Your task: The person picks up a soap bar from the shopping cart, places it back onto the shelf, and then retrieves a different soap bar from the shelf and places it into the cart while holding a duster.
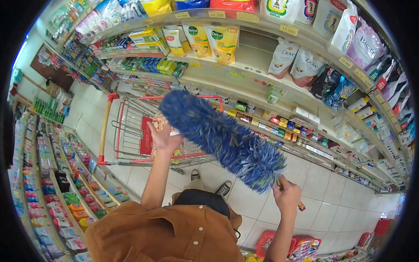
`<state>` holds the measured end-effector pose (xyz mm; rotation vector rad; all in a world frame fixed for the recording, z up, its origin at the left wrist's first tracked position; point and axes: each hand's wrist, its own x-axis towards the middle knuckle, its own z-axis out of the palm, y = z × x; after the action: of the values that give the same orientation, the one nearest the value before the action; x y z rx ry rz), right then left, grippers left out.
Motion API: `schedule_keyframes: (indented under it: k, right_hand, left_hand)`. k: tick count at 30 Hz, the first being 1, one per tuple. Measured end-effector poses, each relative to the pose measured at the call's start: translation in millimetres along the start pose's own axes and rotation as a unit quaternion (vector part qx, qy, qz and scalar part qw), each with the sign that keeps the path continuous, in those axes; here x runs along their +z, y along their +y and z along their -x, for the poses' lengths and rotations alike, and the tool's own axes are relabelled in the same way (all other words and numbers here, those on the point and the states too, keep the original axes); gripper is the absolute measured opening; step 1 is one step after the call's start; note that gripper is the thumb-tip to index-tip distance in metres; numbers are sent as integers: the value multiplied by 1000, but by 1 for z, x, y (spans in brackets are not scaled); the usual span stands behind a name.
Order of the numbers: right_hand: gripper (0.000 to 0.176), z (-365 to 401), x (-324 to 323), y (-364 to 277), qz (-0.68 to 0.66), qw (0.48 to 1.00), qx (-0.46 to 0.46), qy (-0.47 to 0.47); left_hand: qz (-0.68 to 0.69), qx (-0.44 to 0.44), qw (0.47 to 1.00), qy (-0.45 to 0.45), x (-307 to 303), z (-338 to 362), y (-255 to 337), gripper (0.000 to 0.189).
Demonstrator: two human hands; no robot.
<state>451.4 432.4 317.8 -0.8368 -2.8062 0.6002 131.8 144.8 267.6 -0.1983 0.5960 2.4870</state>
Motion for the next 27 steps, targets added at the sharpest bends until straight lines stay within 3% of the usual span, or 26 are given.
schedule_keyframes:
  k: [8,13,17,20,21,24,25,27]
  right_hand:
    - [26,23,-34,9,27,999,-1,-23]
    - [26,35,-17,-6,37,997,16,61]
    - [25,55,-21,7,35,999,20,21]
    - [22,79,-15,18,57,996,51,50]
    - [21,86,-9,22,69,993,62,69]
    - [21,108,23,33,-3,974,202,105]
    - [24,120,36,45,-1,968,238,79]
    - [26,153,80,68,-87,946,283,133]
  left_hand:
    - [-10,14,1000,-13,3,10,-4,107]
    - [26,-74,996,-45,-3,6,-22,101]
    - [-36,8,999,-40,5,2,-34,97]
    - [19,-71,997,2,9,-2,-36,90]
    - [52,-80,994,-56,1,-14,-43,90]
    - [-92,-70,993,-8,-25,-45,-64,55]
    - [-111,-76,991,8,-29,-51,-69,48]
    - [-150,-88,984,35,-32,-61,-74,35]
